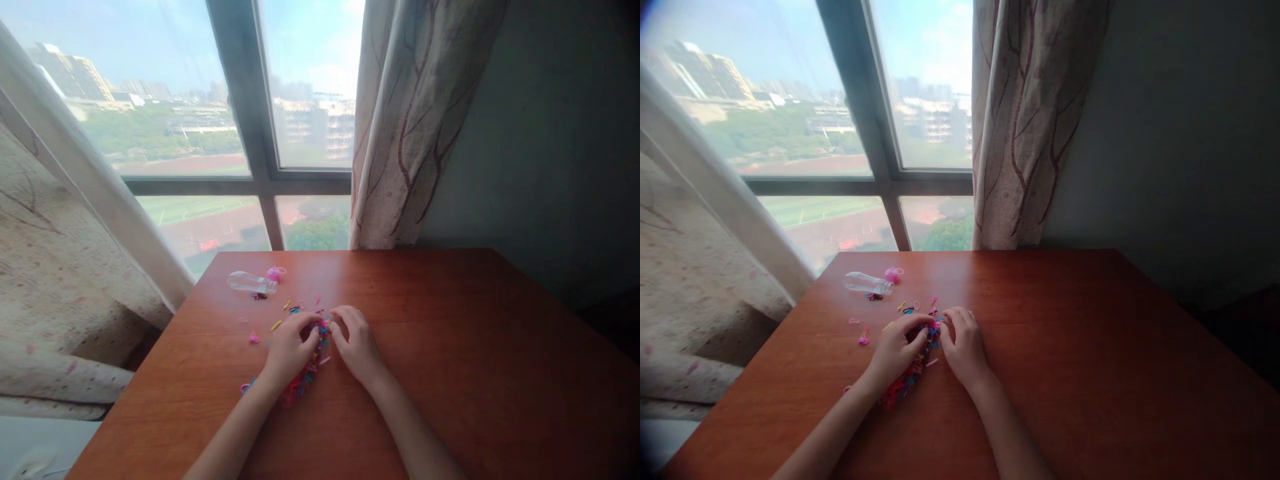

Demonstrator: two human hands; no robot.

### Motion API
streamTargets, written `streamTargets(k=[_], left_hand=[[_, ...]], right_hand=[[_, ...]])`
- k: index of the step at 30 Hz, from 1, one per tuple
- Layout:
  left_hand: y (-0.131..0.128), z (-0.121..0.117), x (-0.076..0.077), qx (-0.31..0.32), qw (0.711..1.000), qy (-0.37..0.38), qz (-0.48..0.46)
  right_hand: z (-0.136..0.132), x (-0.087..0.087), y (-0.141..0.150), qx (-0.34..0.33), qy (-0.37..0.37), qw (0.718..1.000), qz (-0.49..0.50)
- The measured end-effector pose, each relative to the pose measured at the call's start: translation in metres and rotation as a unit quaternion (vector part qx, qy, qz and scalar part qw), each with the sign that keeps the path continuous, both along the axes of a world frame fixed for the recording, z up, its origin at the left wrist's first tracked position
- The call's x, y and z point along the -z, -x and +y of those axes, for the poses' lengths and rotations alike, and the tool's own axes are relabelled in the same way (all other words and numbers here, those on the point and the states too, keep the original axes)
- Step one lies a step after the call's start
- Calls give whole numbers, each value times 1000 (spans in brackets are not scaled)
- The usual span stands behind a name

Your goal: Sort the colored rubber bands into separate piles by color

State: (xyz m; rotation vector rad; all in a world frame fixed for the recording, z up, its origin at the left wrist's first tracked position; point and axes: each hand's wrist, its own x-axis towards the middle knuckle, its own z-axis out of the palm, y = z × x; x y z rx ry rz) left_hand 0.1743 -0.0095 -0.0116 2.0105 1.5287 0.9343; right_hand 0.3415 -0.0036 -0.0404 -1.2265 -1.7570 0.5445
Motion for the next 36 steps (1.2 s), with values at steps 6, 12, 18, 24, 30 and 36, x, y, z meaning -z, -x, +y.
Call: streamTargets(k=[6, 12, 18, 24, 30, 36], left_hand=[[-26, -3, 0, 13, 1000, -18, -10], [-51, -6, 3, 49, 998, -31, -22], [-59, -9, -4, 80, 995, -46, -26], [-8, -3, -17, 7, 996, -80, 43], [102, 24, -5, -172, 980, -67, 77], [140, 46, 10, -226, 963, -51, 137]], right_hand=[[3, -1, -5, 10, 11, 999, 39], [5, -1, -12, 32, 32, 996, 74], [9, 1, -25, 61, 63, 991, 104], [10, 2, -25, 59, 77, 988, 117], [10, 4, -23, 58, 72, 989, 115], [10, 4, -23, 55, 60, 992, 101]])
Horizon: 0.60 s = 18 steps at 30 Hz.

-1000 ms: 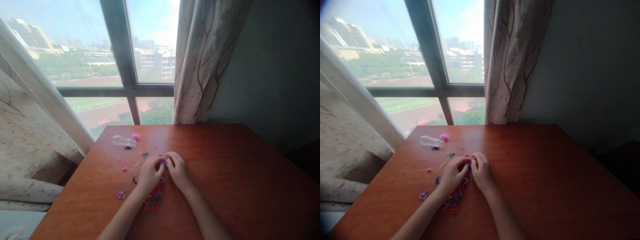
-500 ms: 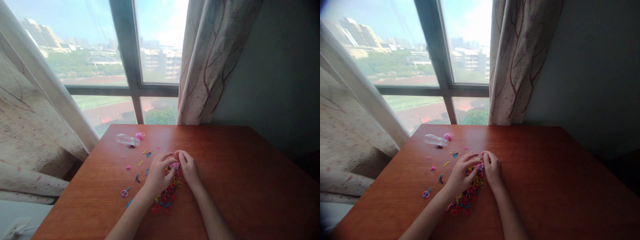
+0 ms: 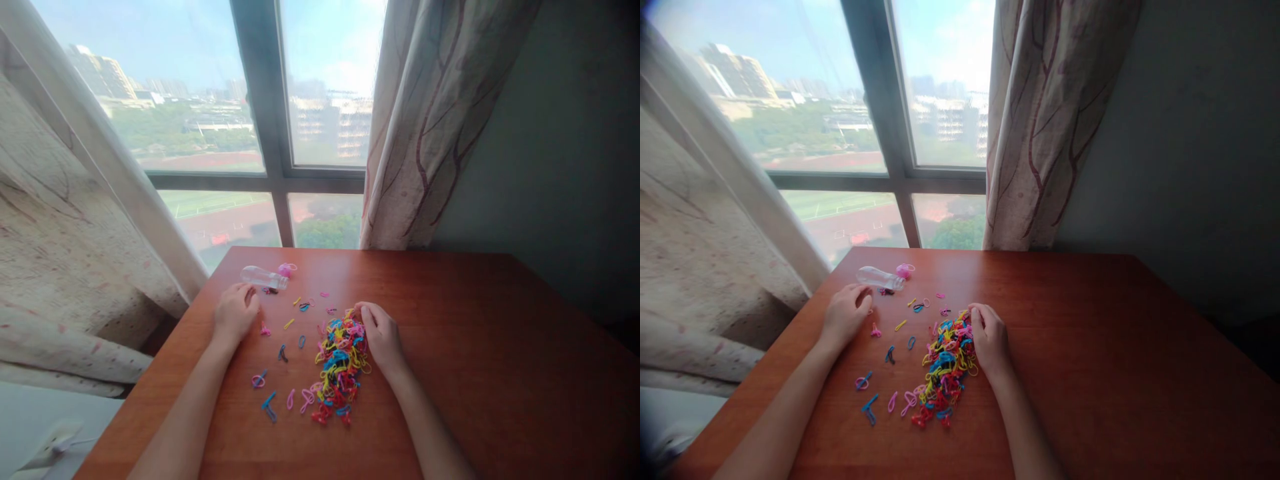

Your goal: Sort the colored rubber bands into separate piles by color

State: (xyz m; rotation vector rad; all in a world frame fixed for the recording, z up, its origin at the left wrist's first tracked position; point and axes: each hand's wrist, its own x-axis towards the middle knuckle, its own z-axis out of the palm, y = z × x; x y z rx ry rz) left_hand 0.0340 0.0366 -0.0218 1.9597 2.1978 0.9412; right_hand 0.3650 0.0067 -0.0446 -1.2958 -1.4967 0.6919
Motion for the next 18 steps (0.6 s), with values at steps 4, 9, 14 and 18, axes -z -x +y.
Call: streamTargets(k=[4, 9, 14, 18], left_hand=[[-19, 4, 1, 61, 998, 13, 13], [-52, -6, -2, 150, 989, 19, -6], [-94, -20, -2, 211, 977, 21, -36], [-129, -31, -4, 248, 966, 25, -63]], right_hand=[[0, 0, 0, -7, -3, 1000, -8], [0, -1, 0, -13, -9, 1000, -20], [0, -1, 1, -12, -11, 1000, -25], [0, -1, 1, -13, -11, 999, -30]])
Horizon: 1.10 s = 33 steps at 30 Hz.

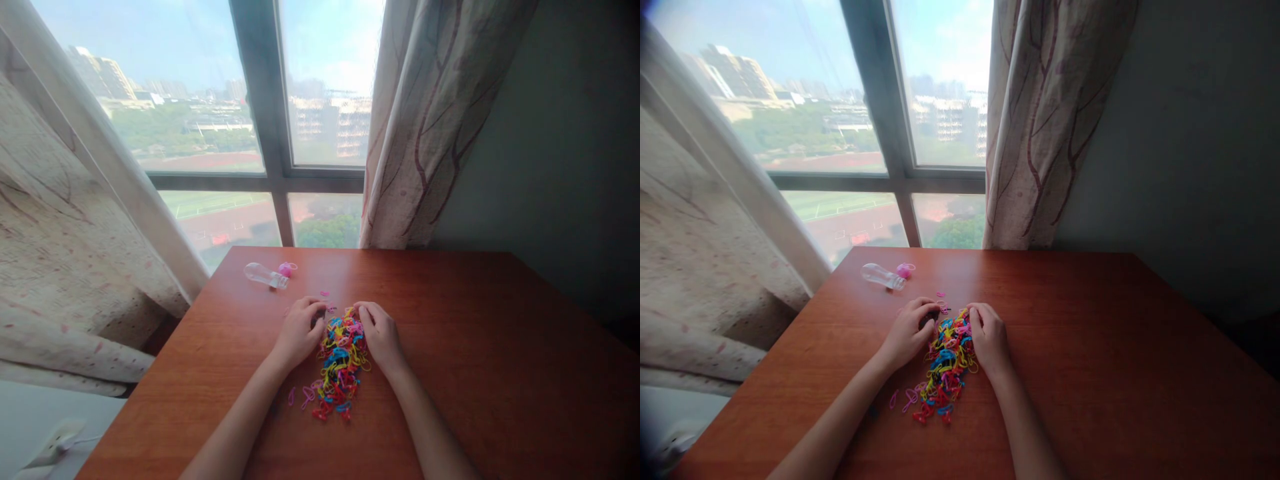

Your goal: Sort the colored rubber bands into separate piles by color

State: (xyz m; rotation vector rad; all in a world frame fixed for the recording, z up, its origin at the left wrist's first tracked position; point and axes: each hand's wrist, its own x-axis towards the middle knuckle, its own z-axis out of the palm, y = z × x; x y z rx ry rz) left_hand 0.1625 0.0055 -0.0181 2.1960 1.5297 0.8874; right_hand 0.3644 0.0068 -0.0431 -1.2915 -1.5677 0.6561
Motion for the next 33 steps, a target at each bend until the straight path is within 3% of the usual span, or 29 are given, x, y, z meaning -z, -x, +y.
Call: streamTargets(k=[5, 9, 13, 17, 19, 21, 23, 27, 30, 33], left_hand=[[-22, -10, -8, 41, 999, 9, -27], [-11, -14, -15, 39, 999, 2, -33], [16, -19, -22, -39, 999, -18, -6], [49, -42, -27, -111, 992, -51, 33], [67, -57, -27, -182, 968, -143, 93], [87, -70, -24, -227, 948, -174, 138], [104, -76, -19, -235, 946, -156, 161], [119, -70, -6, -194, 964, -74, 167], [106, -67, -1, -181, 975, -35, 123], [75, -75, 0, -169, 986, -3, 14]], right_hand=[[0, 0, 0, -2, 2, 1000, -6], [0, -1, 0, 1, 3, 1000, -7], [0, -2, 0, -1, 2, 1000, -7], [0, -3, 0, 0, -1, 1000, -6], [-1, -3, 0, 1, -2, 1000, -7], [-1, -3, 0, 1, -3, 1000, -8], [-2, -4, 0, 0, -3, 1000, -11], [-2, -3, 0, 0, -3, 1000, -15], [-2, -3, -1, -3, -3, 1000, -17], [-2, -3, -1, -4, -2, 1000, -18]])
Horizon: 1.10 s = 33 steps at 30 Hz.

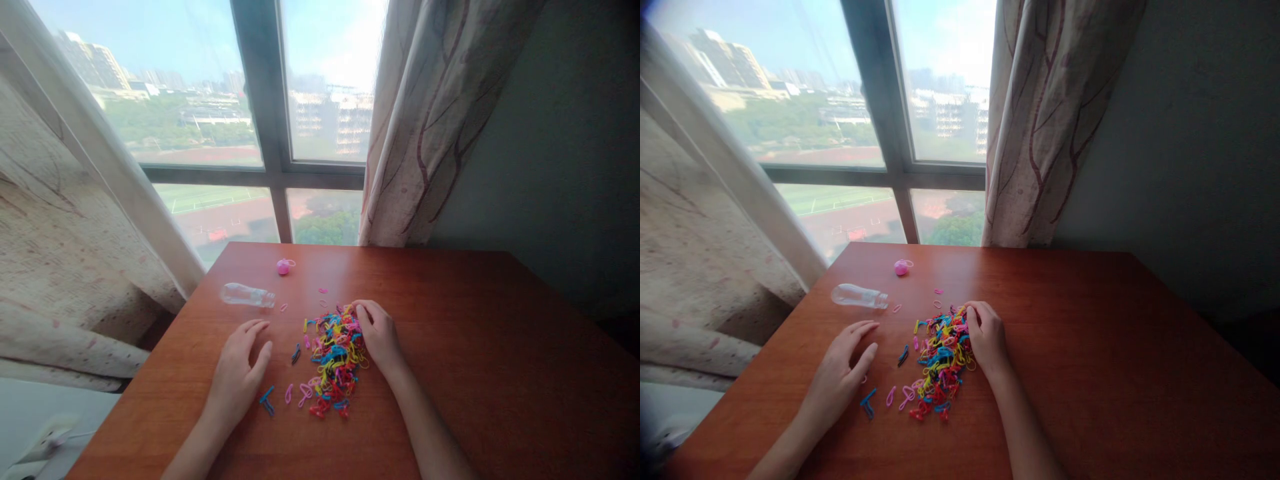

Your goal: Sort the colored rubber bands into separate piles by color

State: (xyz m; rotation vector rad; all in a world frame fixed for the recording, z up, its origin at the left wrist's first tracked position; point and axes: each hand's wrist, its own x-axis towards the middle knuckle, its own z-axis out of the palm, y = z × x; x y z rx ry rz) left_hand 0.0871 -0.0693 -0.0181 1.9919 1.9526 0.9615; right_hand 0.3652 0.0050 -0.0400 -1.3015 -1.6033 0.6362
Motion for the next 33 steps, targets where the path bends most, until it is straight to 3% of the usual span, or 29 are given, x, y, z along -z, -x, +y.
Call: streamTargets(k=[4, 8, 12, 16, 19, 25, 28, 33], left_hand=[[-58, -12, -1, 13, 989, 15, -145], [-110, -8, -4, 52, 967, 17, -249], [-130, -3, -8, 61, 948, -3, -311], [-109, -10, -16, 56, 949, -47, -306], [-74, -15, -17, 62, 981, -64, -174], [-12, -1, 10, 23, 998, -27, 53], [-8, 10, 18, 28, 992, -21, 124], [-30, 28, 16, 49, 981, -2, 189]], right_hand=[[-1, 0, 1, -1, 1, 1000, 0], [-1, 0, 0, -3, 2, 1000, 1], [-1, -1, 0, -6, 2, 1000, 3], [-1, -2, 1, -6, 2, 1000, 3], [-1, -2, 1, -5, 2, 1000, 4], [3, 5, 1, 3, -2, 1000, 7], [13, 9, 2, -21, -6, 1000, 3], [52, 9, 10, -139, -16, 990, -21]])
